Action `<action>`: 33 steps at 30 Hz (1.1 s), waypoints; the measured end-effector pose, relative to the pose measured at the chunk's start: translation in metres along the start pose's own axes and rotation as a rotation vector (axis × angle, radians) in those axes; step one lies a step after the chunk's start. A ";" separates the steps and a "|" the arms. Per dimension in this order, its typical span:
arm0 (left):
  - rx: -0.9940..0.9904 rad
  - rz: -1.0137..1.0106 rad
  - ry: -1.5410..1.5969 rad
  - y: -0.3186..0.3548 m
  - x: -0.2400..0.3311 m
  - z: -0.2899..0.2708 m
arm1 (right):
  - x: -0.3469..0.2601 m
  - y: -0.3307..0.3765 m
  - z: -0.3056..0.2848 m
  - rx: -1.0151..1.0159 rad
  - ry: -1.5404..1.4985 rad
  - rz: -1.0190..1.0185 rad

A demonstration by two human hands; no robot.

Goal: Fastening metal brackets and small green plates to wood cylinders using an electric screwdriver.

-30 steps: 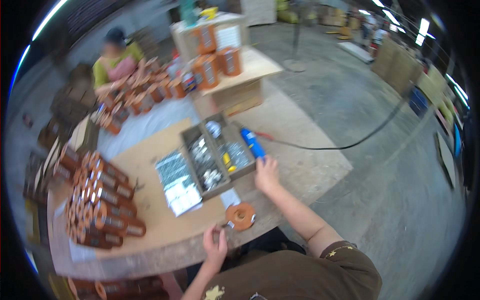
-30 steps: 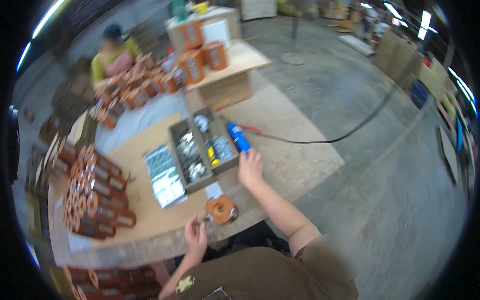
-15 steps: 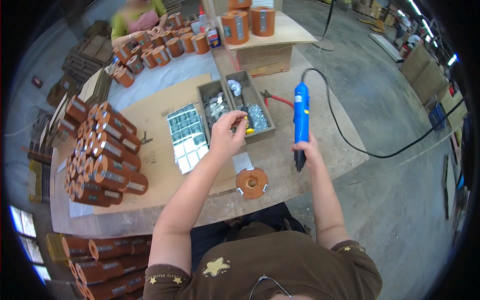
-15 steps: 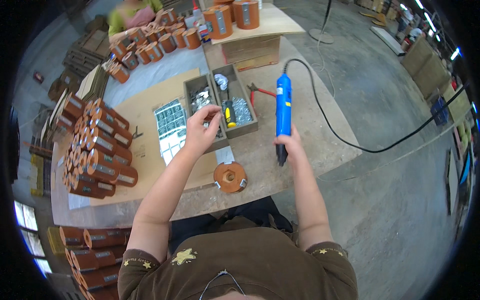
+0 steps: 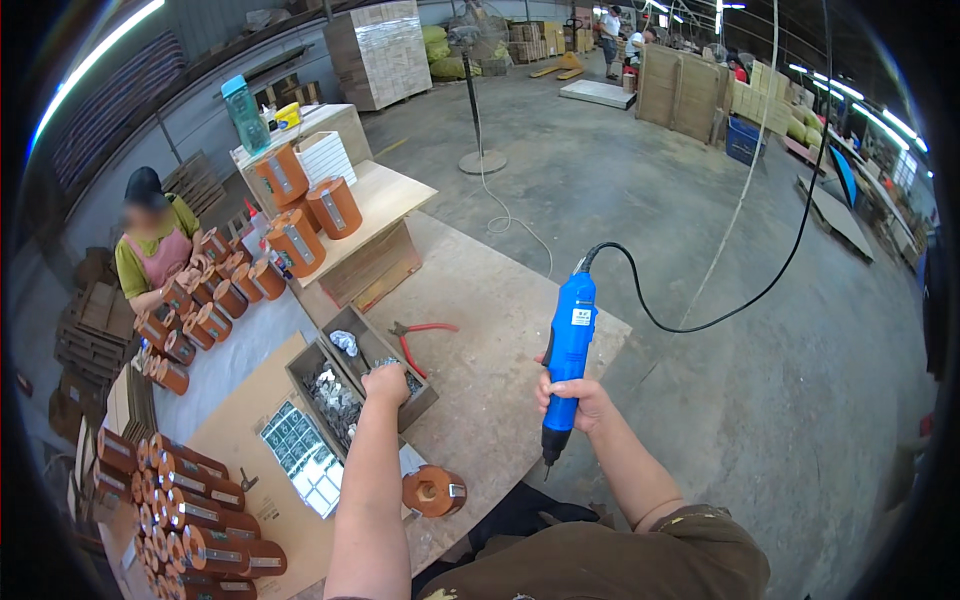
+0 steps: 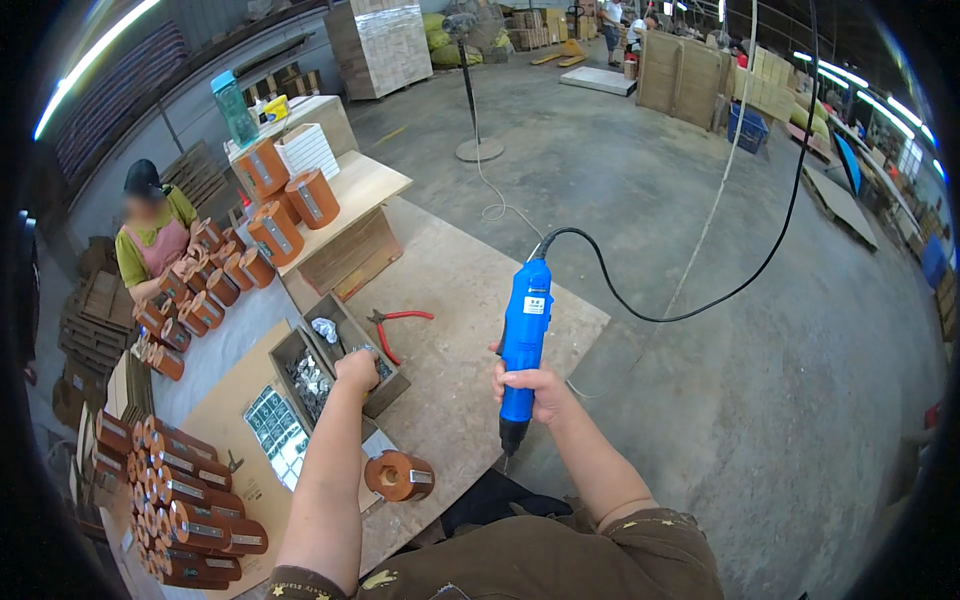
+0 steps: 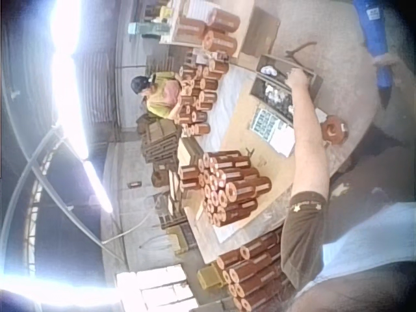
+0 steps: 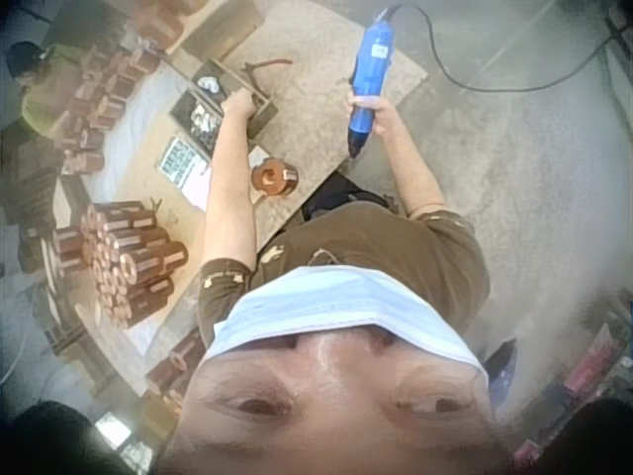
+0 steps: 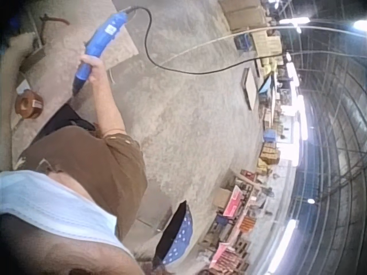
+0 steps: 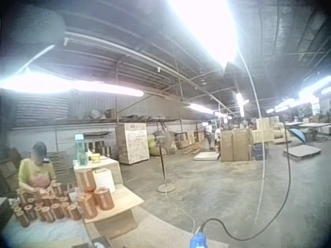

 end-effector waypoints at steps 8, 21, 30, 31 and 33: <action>0.133 0.094 -0.021 -0.001 0.001 0.012 | -0.007 -0.021 -0.023 0.071 -0.240 -0.137; 0.049 0.037 0.029 -0.008 -0.005 0.015 | -0.113 0.010 0.010 -0.207 0.000 -0.467; 0.356 0.192 0.293 -0.002 -0.016 -0.001 | -0.103 0.007 0.017 -0.198 -0.130 -0.402; 0.350 0.190 0.291 0.000 -0.015 -0.001 | -0.100 0.006 0.018 -0.194 -0.134 -0.398; 0.335 0.111 0.333 0.000 -0.021 -0.003 | -0.098 0.005 0.019 -0.164 -0.061 -0.430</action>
Point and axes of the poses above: each hand's wrist, its own y-axis away from the middle knuckle, its own z-axis out of the palm, x = y × z, the point moved 9 cm from there along -y, towards the middle knuckle, and after that the axes turned 5 degrees about -z, right-handed, at the moved point
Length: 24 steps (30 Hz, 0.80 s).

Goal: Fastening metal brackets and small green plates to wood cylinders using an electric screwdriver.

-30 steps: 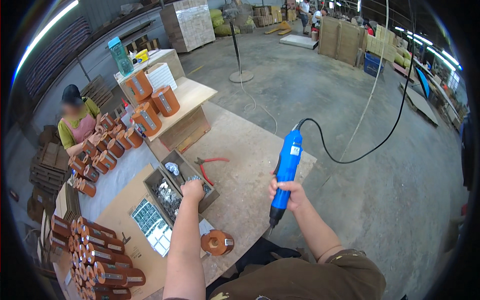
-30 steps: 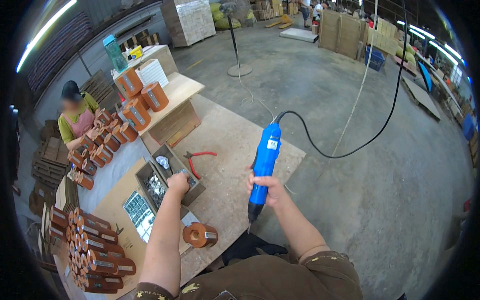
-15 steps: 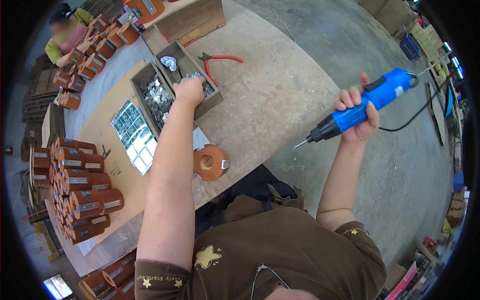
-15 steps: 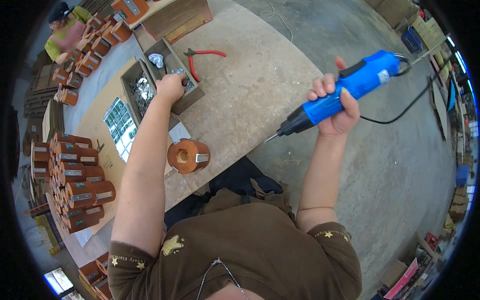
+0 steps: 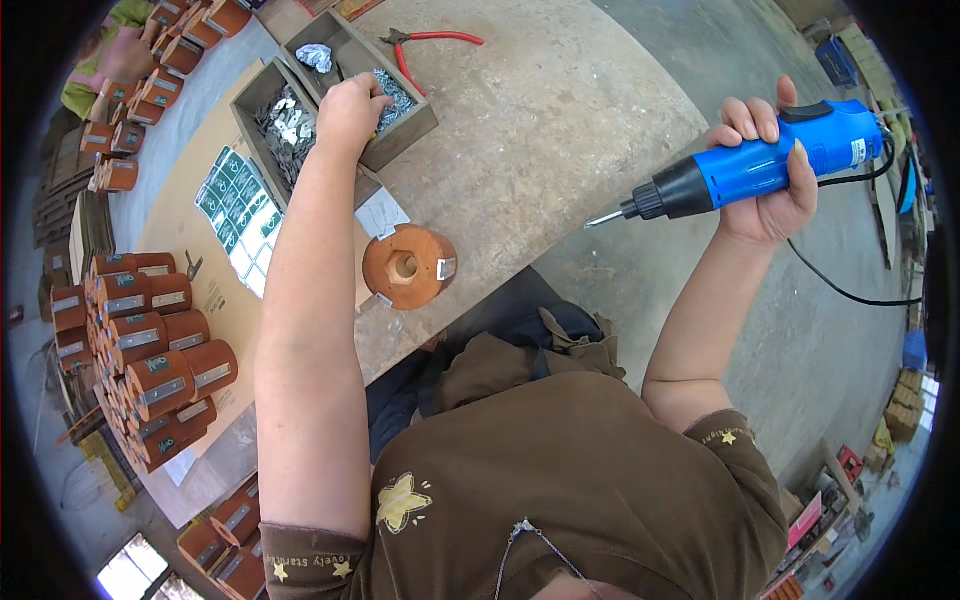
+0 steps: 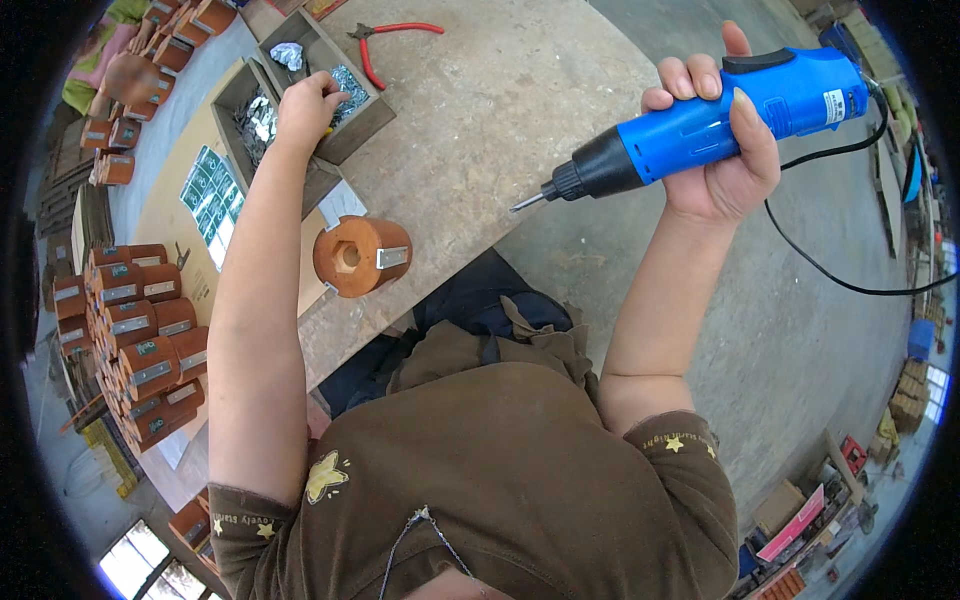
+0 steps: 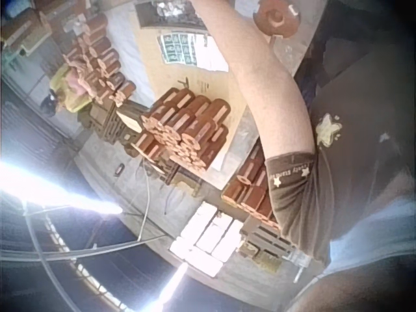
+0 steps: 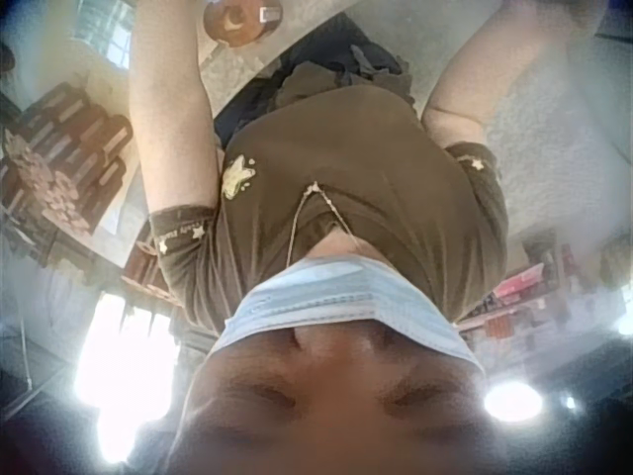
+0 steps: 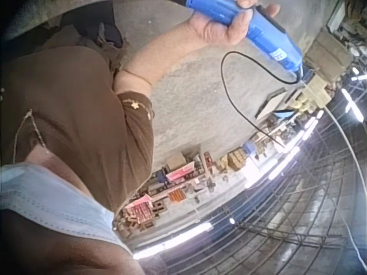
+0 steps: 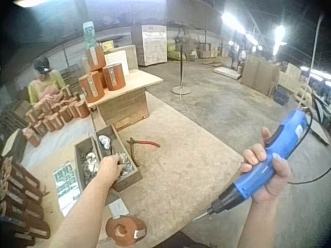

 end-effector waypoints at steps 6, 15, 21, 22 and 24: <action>0.264 0.067 0.234 0.021 0.014 -0.035 | 0.005 0.002 0.010 0.032 -0.090 -0.017; 0.266 0.152 0.666 0.128 0.056 -0.100 | 0.026 -0.012 0.037 0.067 -0.172 0.003; 0.071 0.101 0.866 0.183 0.080 -0.094 | 0.035 -0.016 0.088 -0.071 -0.156 -0.008; 0.084 0.097 0.862 0.187 0.077 -0.093 | 0.042 -0.014 0.095 -0.082 -0.163 -0.003; 0.049 0.040 1.055 0.195 0.066 -0.082 | 0.050 -0.007 0.110 -0.176 -0.097 -0.045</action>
Point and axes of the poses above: each hand's wrist, its own y-axis away from the middle knuckle, its own z-axis out of the palm, x = y × z, the point moved 9 cm from there along -y, towards the middle knuckle, and after that the axes turned 5 degrees about -z, right-handed, at the moved point
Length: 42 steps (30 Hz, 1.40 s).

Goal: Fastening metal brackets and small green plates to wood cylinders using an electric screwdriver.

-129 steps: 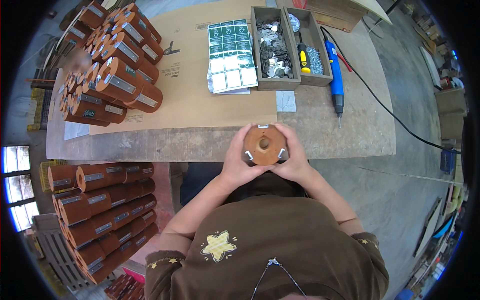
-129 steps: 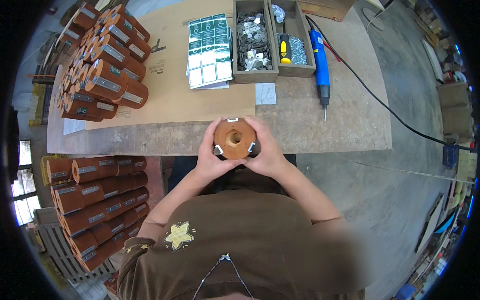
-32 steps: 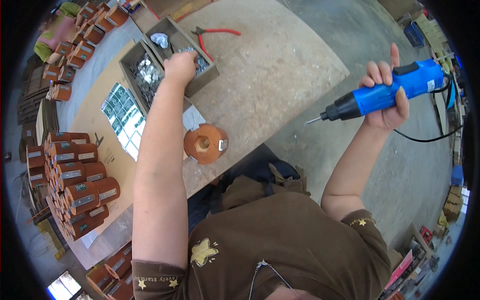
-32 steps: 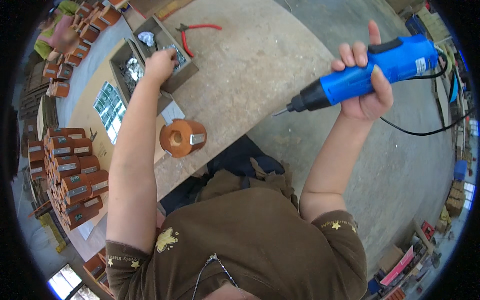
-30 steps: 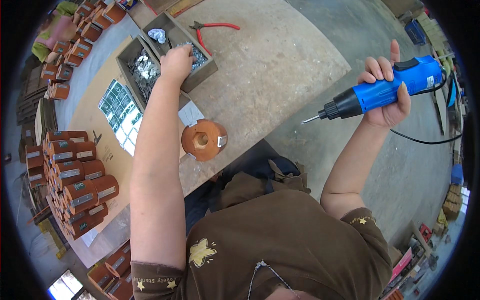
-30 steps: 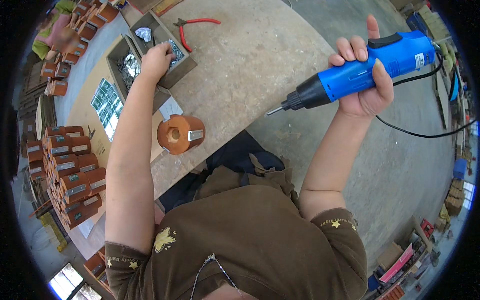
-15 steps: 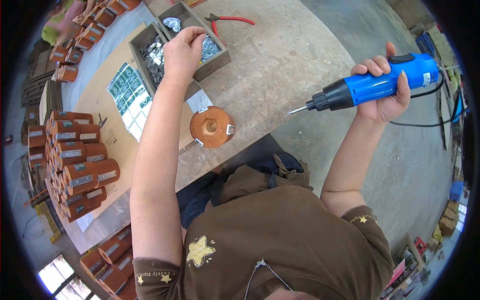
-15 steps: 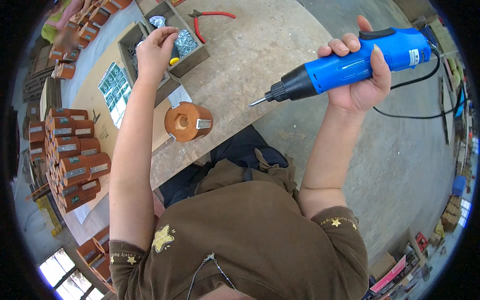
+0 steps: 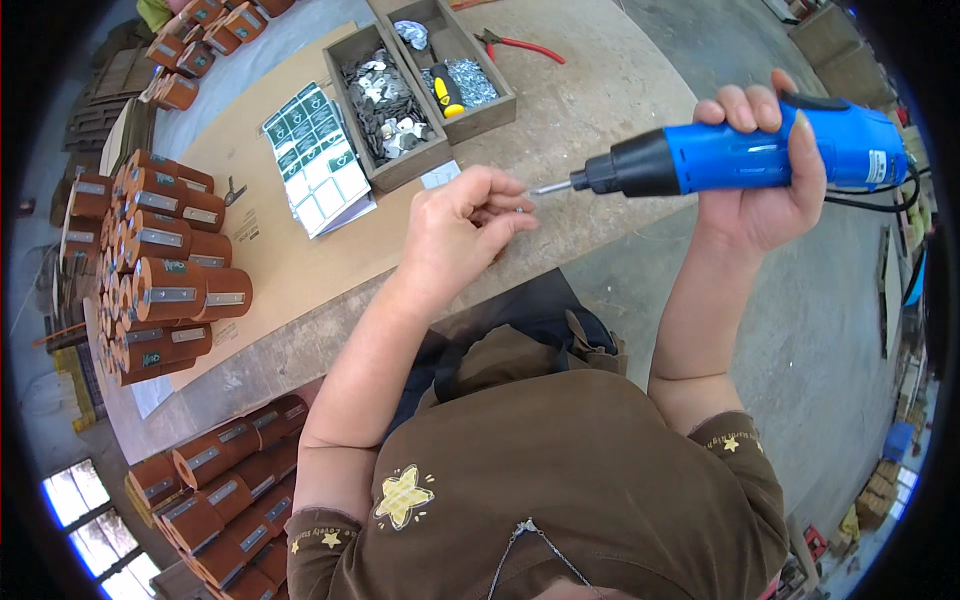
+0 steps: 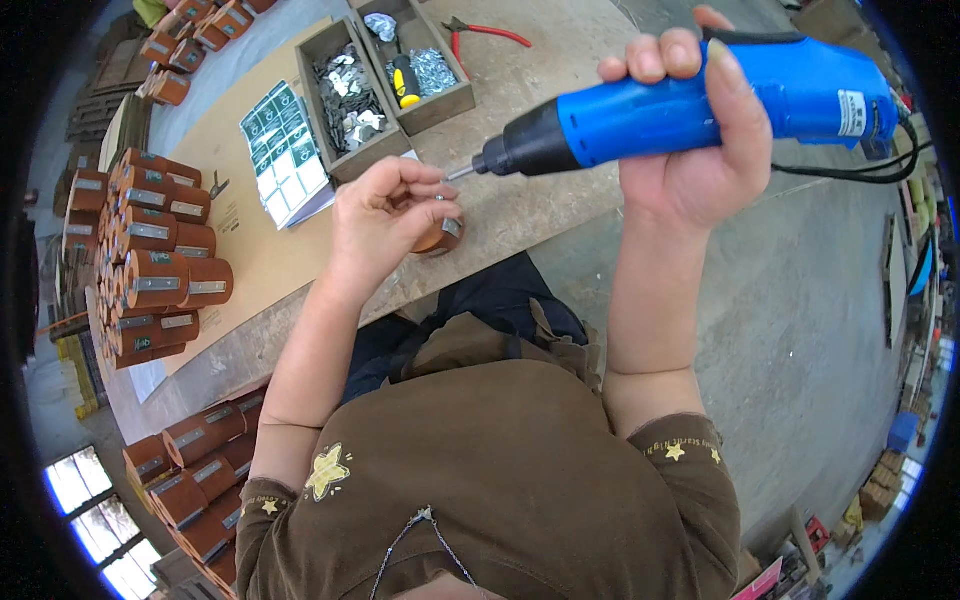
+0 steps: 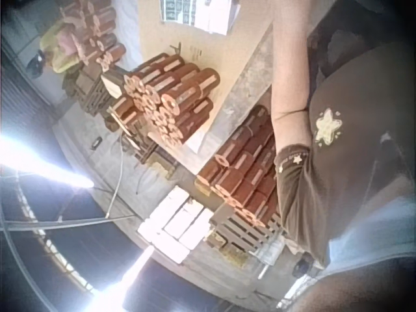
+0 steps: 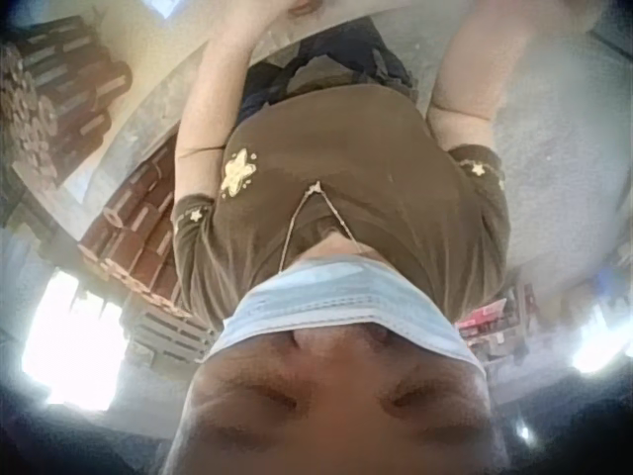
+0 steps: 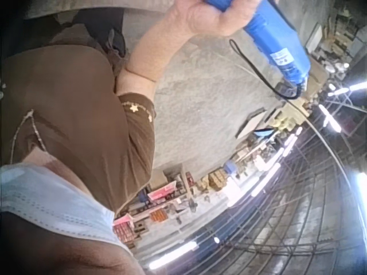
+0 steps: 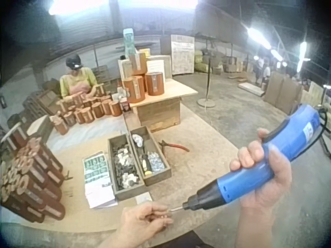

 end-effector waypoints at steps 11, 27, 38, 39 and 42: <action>0.055 -0.138 0.149 0.020 -0.006 -0.015 | 0.012 0.020 0.020 0.050 0.054 0.006; 0.015 -0.172 0.097 0.022 -0.003 -0.017 | 0.020 0.019 0.079 -0.346 0.168 -0.040; -0.024 -0.240 0.374 0.043 -0.015 -0.015 | 0.036 0.026 0.066 -0.179 0.332 0.072; -0.008 -0.167 0.317 0.044 -0.015 -0.016 | 0.037 0.025 0.067 -0.184 0.324 0.076; -0.005 -0.206 0.323 0.046 -0.024 -0.015 | 0.049 0.023 0.068 -0.248 0.237 0.168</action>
Point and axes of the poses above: each hand's wrist, its own y-axis away from the middle knuckle, its own z-axis out of the palm, x = y × z, the point moved 9 cm from there along -y, towards the middle knuckle, and after that the axes turned 5 degrees about -z, right-handed, at the moved point
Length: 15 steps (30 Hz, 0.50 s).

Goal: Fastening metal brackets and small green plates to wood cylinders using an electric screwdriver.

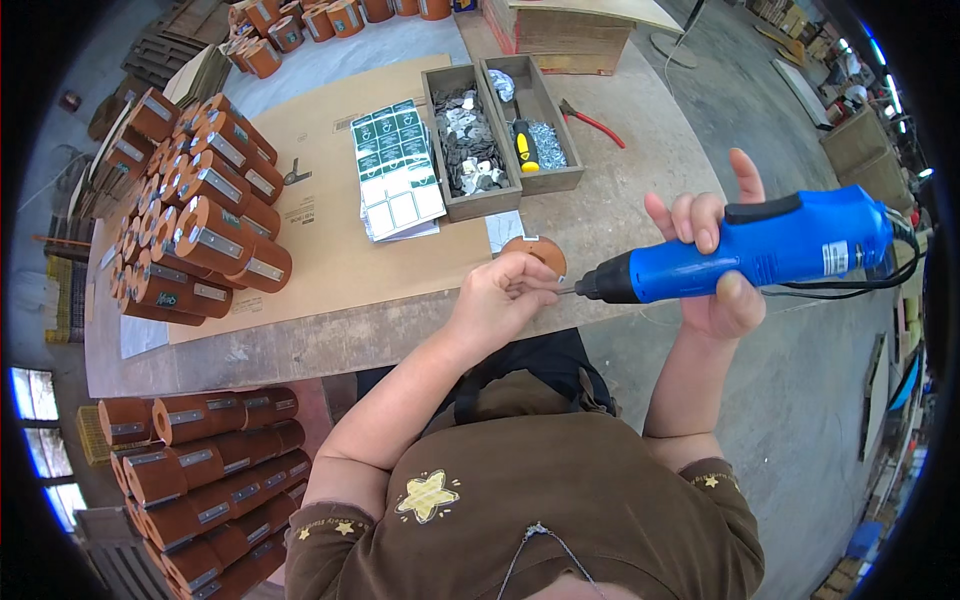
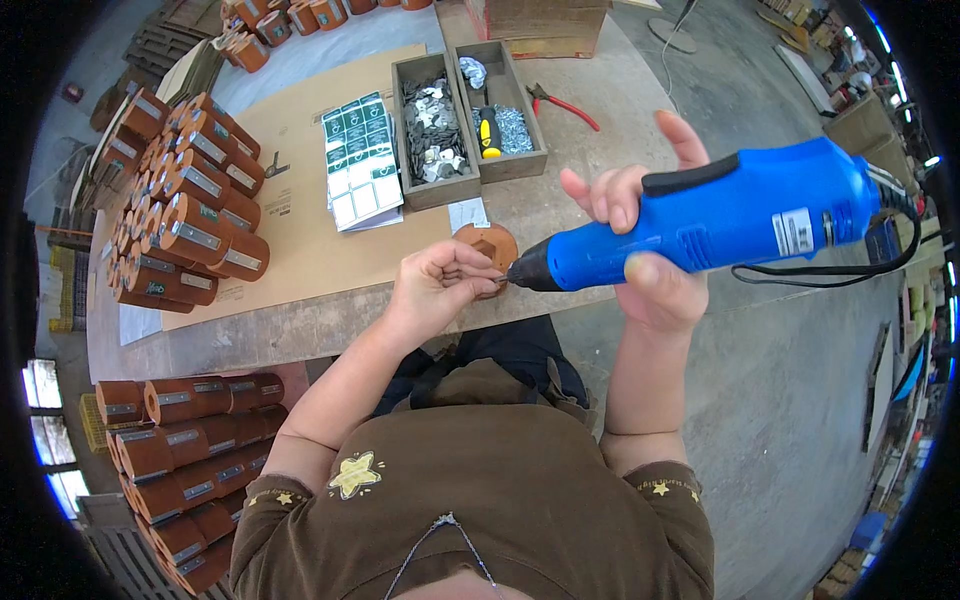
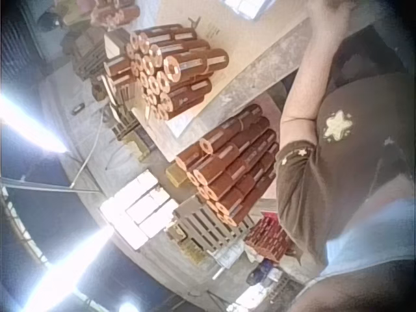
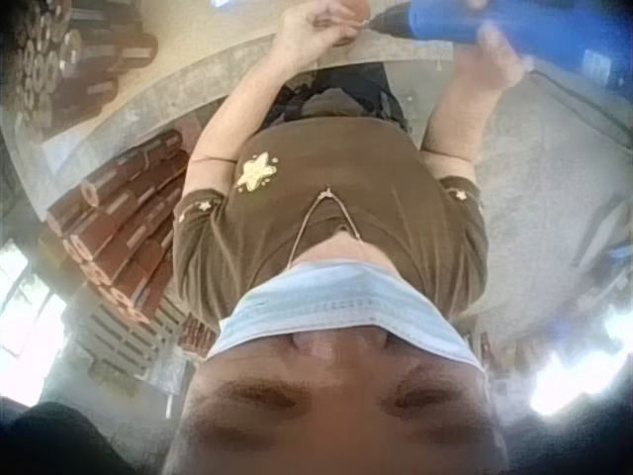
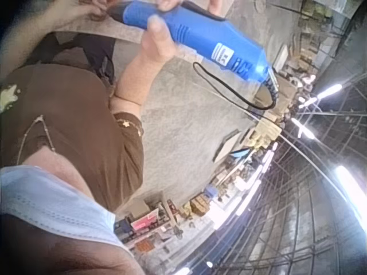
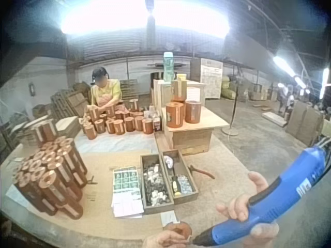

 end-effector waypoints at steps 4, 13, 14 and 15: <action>0.022 -0.011 0.161 -0.002 -0.004 -0.010 | 0.011 -0.002 0.003 -0.150 -0.251 0.050; -0.067 -0.097 0.217 -0.013 -0.008 -0.013 | 0.015 0.002 -0.006 -0.125 -0.233 -0.078; -0.058 -0.121 0.262 -0.014 -0.007 -0.015 | 0.017 0.001 -0.012 -0.064 -0.222 -0.079; -0.049 -0.143 0.307 -0.015 -0.007 -0.016 | 0.019 0.001 -0.018 -0.004 -0.211 -0.081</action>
Point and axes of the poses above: each hand's wrist, its own y-axis away from the middle knuckle, its own z-axis out of the palm, x = y × z, the point moved 9 cm from there along -y, towards the middle knuckle, and after that the axes turned 5 degrees about -z, right-handed, at the moved point
